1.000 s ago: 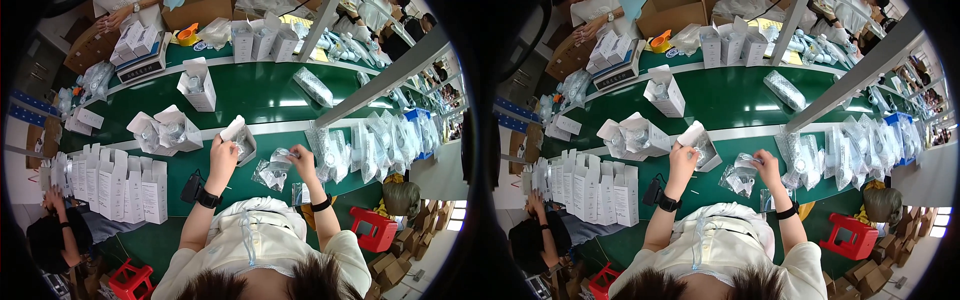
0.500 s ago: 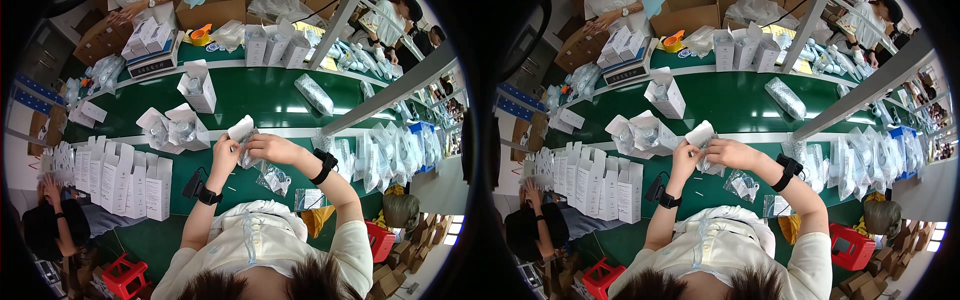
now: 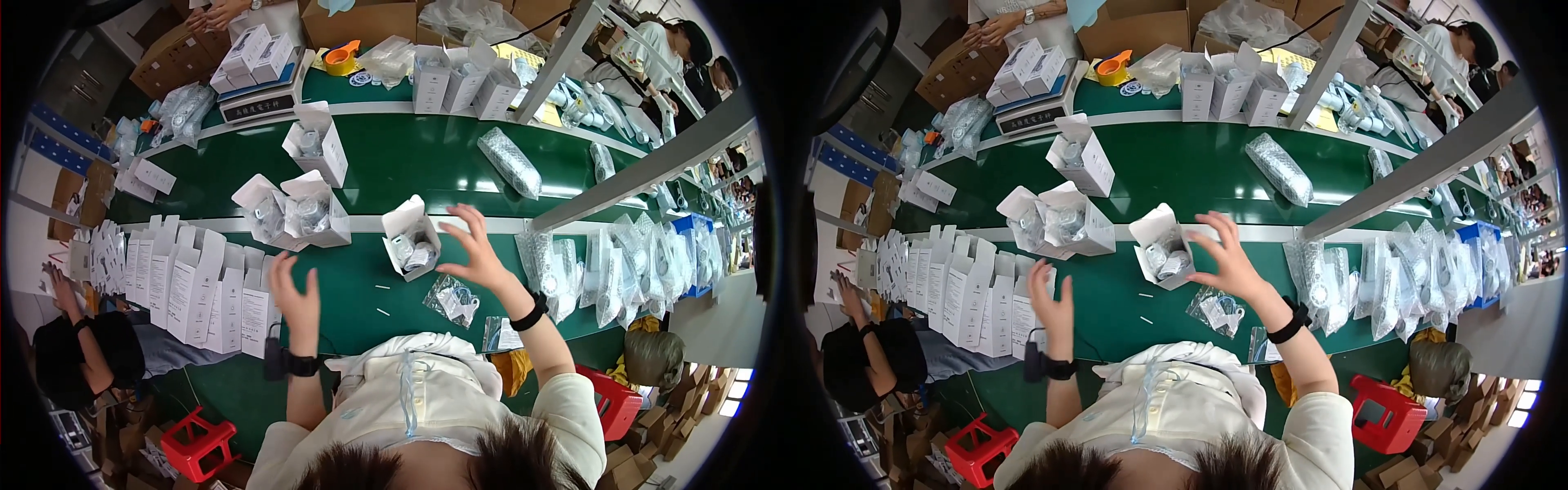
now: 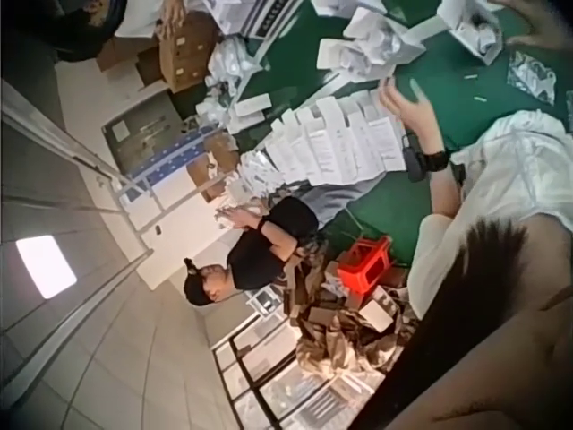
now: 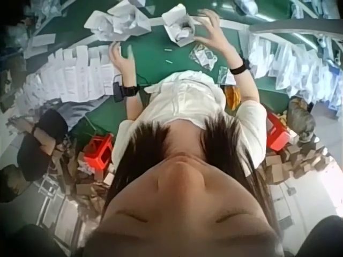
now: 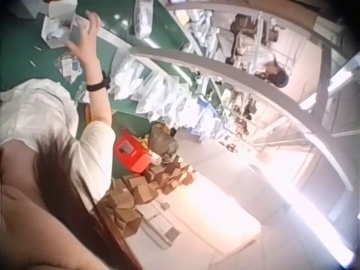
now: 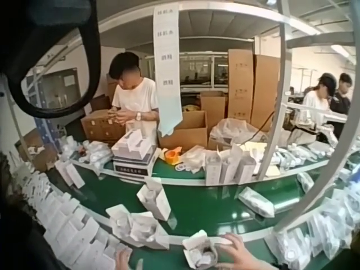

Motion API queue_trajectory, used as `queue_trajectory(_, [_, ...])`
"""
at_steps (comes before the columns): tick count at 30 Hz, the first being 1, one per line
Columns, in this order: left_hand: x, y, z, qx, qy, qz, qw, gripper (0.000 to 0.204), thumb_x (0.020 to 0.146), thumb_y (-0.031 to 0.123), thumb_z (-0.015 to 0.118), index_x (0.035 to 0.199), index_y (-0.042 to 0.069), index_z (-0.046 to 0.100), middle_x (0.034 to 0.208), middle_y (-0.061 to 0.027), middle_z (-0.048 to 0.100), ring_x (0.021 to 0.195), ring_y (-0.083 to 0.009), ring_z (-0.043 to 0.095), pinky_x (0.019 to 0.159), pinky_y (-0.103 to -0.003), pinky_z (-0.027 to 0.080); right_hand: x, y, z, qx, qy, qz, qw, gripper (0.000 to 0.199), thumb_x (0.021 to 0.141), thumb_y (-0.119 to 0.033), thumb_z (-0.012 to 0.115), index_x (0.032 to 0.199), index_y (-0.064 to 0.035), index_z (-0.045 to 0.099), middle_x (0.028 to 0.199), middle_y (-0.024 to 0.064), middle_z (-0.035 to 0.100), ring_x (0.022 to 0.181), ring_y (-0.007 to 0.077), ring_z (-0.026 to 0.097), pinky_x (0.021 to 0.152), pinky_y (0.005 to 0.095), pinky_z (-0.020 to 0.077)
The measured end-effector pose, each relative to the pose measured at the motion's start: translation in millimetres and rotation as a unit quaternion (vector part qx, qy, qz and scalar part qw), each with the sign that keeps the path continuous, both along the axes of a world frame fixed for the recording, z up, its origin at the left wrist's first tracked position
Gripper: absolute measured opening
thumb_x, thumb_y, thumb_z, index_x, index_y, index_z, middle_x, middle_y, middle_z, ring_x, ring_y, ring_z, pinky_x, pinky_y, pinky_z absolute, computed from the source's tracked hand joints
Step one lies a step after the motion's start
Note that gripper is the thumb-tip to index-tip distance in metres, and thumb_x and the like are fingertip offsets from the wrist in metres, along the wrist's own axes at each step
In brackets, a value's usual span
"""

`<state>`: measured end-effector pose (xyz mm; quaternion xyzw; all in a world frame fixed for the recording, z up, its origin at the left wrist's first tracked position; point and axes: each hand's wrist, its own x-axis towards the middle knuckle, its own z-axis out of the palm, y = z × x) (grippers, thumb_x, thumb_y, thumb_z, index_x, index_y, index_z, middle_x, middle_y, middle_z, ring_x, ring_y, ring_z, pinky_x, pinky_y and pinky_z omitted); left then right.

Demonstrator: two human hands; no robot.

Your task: Packing electronic components into cardboard boxes on an assembly line.

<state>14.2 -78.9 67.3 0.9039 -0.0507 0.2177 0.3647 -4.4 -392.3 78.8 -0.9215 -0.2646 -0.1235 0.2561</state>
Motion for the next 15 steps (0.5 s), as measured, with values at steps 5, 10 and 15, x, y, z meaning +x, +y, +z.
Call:
queue_trajectory(5, [-35.4,115.9,-37.9,0.296,0.179,0.136,0.928,0.071,0.063,0.013,0.072,0.124,0.002,0.037,0.138,-0.0144,0.023,0.122,-0.0363,0.025,0.094,-0.053,0.025,-4.9,19.9,-67.8,0.327,0.190,-0.095,0.921,0.099,0.051,-0.025,0.083,0.133,-0.0054,0.030,0.131,0.0131,0.035,0.120,0.0244,0.035,0.103,0.0424,0.0251])
queue_trajectory(10, [-47.7,131.9,-96.1,0.354,0.242,0.118,0.896,0.081,0.061,0.011,0.072,0.129,0.001,0.031,0.143,-0.0131,0.016,0.129,-0.0403,0.013,0.097,-0.058,0.018,12.5,33.3,-90.8,0.408,0.310,-0.080,0.855,0.110,0.050,-0.019,0.084,0.136,-0.0038,0.016,0.134,0.0137,0.033,0.122,0.0269,0.035,0.101,0.0354,0.0290])
queue_trajectory(15, [-87.8,51.1,-56.6,0.215,0.207,-0.017,0.954,0.071,0.068,0.015,0.063,0.129,0.001,0.031,0.137,-0.0137,0.027,0.128,-0.0403,0.018,0.097,-0.060,0.016,65.0,1.3,-89.2,0.519,0.275,-0.133,0.798,0.107,0.050,-0.013,0.084,0.135,-0.0037,0.020,0.129,0.0117,0.039,0.117,0.0238,0.041,0.100,0.0335,0.0314])
